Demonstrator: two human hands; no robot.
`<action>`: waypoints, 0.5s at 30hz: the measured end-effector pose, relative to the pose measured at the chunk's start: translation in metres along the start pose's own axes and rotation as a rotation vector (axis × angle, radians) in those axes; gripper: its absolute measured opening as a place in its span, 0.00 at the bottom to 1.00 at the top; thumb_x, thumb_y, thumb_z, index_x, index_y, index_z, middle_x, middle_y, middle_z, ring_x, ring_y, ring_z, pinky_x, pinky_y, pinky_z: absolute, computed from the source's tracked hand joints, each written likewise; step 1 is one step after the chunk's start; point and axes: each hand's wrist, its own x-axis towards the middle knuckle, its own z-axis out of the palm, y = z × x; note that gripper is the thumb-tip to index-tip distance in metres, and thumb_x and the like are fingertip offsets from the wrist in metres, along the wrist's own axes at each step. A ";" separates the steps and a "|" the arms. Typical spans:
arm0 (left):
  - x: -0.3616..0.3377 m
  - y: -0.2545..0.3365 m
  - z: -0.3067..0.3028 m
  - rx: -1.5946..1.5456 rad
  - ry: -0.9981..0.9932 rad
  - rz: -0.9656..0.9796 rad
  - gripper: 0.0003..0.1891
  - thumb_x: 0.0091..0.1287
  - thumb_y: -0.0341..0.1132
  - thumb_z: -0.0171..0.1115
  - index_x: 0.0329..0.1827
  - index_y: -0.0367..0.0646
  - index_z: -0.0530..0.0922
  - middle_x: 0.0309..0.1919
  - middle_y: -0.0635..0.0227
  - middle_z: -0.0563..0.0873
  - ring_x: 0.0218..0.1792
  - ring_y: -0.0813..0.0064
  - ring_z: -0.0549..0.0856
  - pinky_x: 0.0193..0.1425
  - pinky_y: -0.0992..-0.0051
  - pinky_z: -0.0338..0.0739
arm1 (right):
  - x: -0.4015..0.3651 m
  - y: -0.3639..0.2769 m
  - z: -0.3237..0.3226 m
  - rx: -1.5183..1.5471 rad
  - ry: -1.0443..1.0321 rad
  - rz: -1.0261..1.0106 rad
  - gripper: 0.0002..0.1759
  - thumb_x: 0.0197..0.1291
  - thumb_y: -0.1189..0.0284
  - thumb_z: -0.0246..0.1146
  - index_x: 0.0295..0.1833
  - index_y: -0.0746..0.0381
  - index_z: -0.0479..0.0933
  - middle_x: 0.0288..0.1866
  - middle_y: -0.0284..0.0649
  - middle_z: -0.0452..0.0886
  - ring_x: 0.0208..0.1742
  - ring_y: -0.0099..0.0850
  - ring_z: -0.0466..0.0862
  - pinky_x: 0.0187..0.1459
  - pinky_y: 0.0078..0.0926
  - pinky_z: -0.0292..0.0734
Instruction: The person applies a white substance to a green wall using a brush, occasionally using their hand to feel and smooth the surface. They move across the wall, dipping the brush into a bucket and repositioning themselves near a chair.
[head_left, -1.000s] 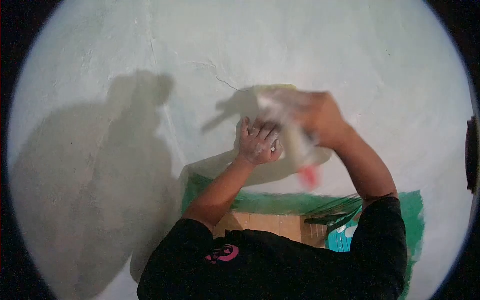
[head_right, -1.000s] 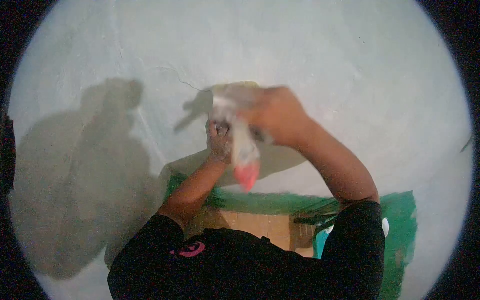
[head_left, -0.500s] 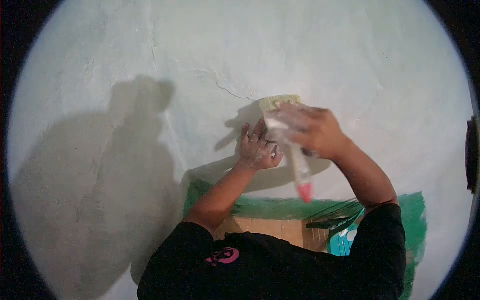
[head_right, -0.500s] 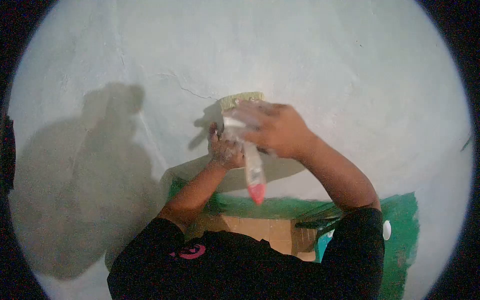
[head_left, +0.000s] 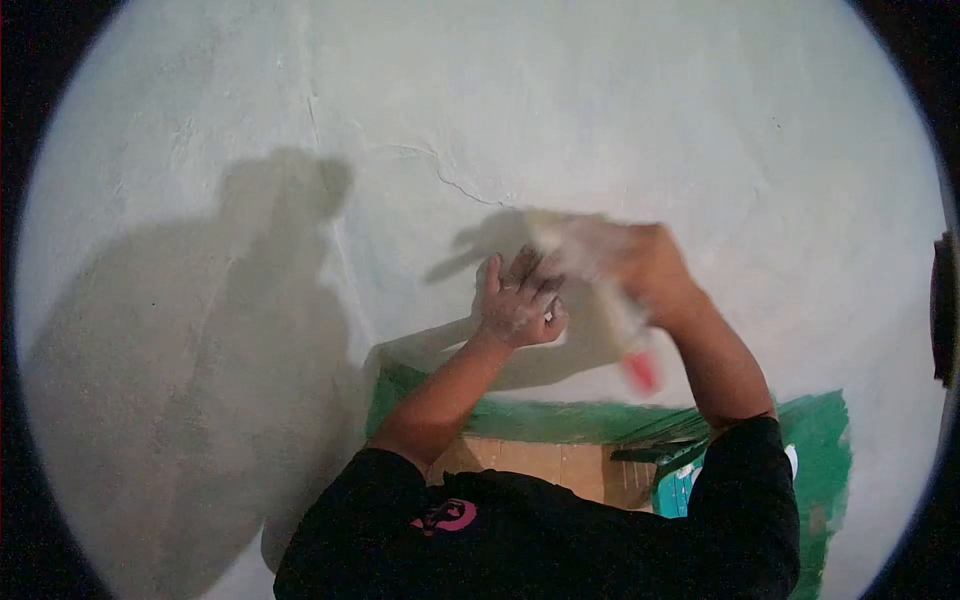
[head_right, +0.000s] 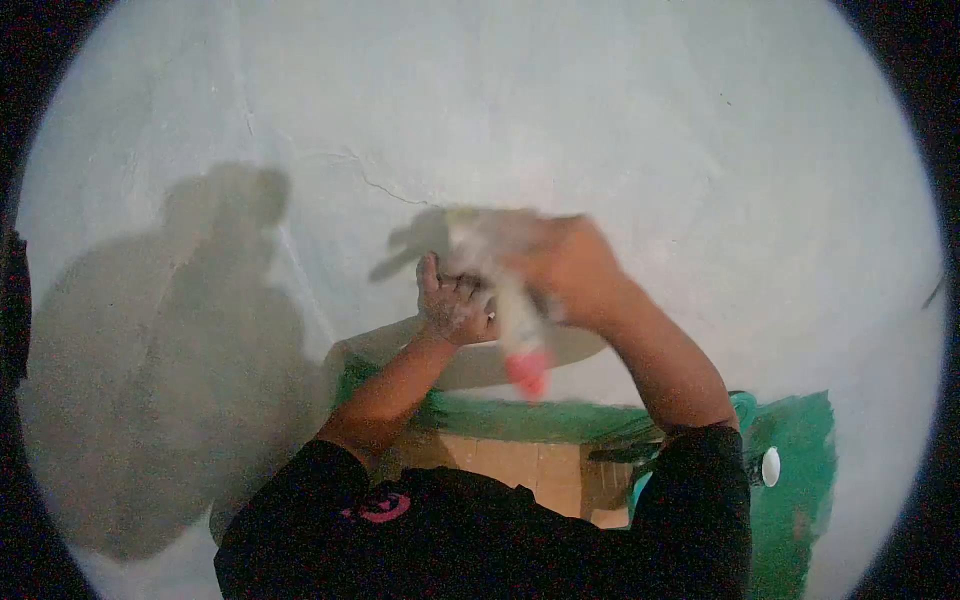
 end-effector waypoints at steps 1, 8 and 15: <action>0.003 0.002 -0.004 0.050 0.032 0.033 0.32 0.49 0.45 0.51 0.63 0.57 0.71 0.67 0.74 0.67 0.70 0.64 0.59 0.71 0.48 0.37 | 0.002 0.008 -0.013 0.087 0.104 0.110 0.15 0.43 0.71 0.63 0.42 0.52 0.79 0.52 0.38 0.80 0.50 0.34 0.81 0.45 0.33 0.79; 0.003 0.006 -0.002 0.089 0.129 0.095 0.29 0.50 0.44 0.49 0.60 0.54 0.75 0.66 0.72 0.69 0.71 0.61 0.57 0.72 0.48 0.34 | 0.023 0.052 -0.063 -0.247 1.015 0.088 0.12 0.64 0.71 0.58 0.49 0.66 0.76 0.49 0.45 0.81 0.50 0.32 0.81 0.49 0.30 0.77; -0.015 -0.005 0.018 -0.146 0.151 0.119 0.29 0.46 0.44 0.54 0.57 0.54 0.76 0.60 0.73 0.75 0.66 0.62 0.65 0.69 0.51 0.48 | 0.010 -0.018 0.007 -0.099 -0.091 -0.143 0.13 0.49 0.65 0.64 0.44 0.50 0.80 0.60 0.38 0.75 0.57 0.39 0.78 0.50 0.32 0.76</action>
